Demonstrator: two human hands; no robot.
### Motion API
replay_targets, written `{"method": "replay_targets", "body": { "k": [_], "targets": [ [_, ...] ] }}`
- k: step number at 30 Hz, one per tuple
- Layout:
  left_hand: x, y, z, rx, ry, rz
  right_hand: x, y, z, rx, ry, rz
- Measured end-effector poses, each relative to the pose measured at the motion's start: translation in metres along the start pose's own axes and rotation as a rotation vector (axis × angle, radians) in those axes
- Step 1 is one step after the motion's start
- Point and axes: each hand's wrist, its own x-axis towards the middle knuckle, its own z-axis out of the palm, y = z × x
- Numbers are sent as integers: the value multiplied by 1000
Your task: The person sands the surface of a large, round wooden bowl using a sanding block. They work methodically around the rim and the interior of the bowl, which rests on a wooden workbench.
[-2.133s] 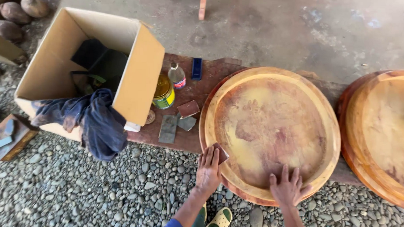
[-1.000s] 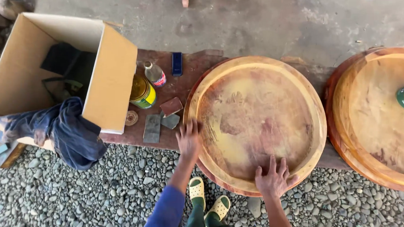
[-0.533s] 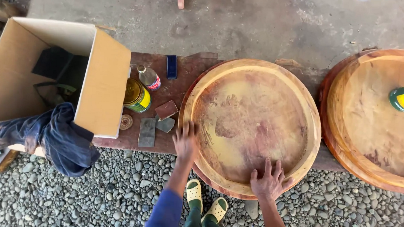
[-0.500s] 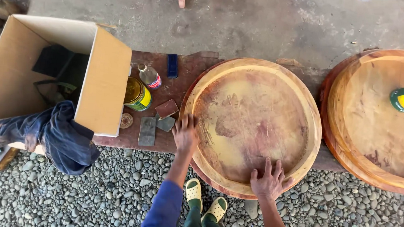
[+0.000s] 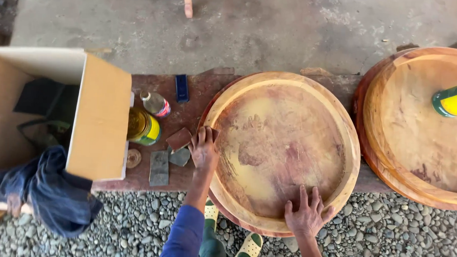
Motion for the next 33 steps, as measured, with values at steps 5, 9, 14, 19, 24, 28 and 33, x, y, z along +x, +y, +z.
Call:
{"method": "replay_targets", "body": {
  "k": [5, 9, 14, 19, 24, 28, 33],
  "targets": [
    [-48, -20, -12, -36, 22, 121, -4, 0, -4, -17, 46, 42],
    [-50, -31, -2, -84, -104, 120, -1, -4, -4, 56, 146, 41],
    [69, -14, 0, -108, -108, 208, -4, -5, 1, 80, 160, 54],
    [32, -40, -17, -216, -49, 345, 17, 4, -3, 161, 323, 7],
    [18, -50, -1, -163, -89, 272, 49, 38, 21, 296, 218, 552],
    [117, -6, 28, -159, -49, 338, 43, 30, 11, 294, 211, 550],
    [123, -7, 1, -60, -62, 478, 47, 27, 9, 318, 161, 634]
  ]
}}
